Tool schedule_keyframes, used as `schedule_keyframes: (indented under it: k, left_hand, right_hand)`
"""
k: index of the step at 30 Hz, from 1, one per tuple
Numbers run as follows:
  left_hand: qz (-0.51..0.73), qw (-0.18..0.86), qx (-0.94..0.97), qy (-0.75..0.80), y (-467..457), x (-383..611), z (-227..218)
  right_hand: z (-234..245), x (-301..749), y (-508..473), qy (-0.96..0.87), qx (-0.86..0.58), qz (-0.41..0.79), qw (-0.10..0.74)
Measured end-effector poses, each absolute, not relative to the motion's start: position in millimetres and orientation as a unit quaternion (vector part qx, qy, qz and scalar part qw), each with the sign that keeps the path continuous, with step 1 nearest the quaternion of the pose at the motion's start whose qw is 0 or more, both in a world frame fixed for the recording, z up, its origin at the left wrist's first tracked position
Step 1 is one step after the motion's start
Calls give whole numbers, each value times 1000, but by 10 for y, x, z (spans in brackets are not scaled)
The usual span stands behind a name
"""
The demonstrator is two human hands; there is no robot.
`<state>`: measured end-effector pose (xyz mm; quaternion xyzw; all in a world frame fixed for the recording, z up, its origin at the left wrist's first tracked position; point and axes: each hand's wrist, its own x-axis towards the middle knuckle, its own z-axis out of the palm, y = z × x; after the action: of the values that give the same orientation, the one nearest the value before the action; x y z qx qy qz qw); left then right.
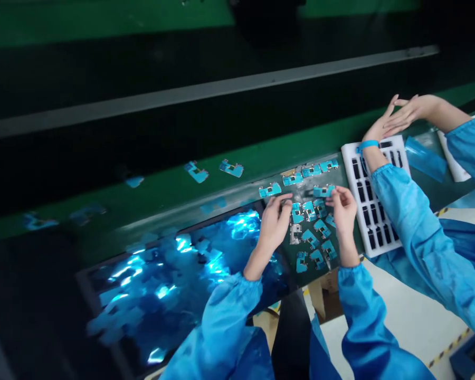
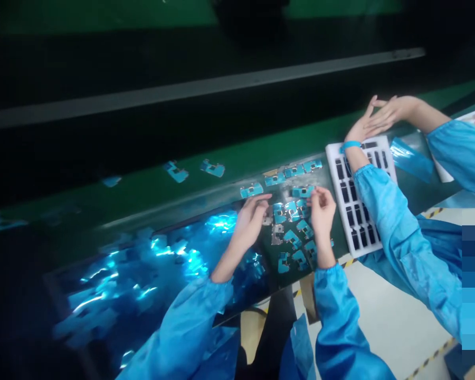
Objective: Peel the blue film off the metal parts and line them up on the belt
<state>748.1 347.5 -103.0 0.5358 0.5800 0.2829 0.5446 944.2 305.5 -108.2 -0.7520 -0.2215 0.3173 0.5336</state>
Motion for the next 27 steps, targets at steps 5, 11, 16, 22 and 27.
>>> schedule_keyframes:
  k: [5,11,16,22,27]
  left_hand:
    - [148,374,775,487,3687,7953,-1271]
    - [77,222,867,440,3786,8399,-1414]
    - [67,221,868,441,3814,8422,-1402]
    - [86,257,859,435,3869,8478,-1361]
    - [111,278,844,446,3881,8583,-1367]
  right_hand:
    - [-1488,10124,3372,-327,-786,291,437]
    - [-1476,9988,3359,-454,-828,110,311]
    - [-1379,9773,3118,-557,-797,112,205]
    - [-1434,9785,3043,-561,-801,125,168]
    - [-1330,9748,2879,-562,-786,129,221]
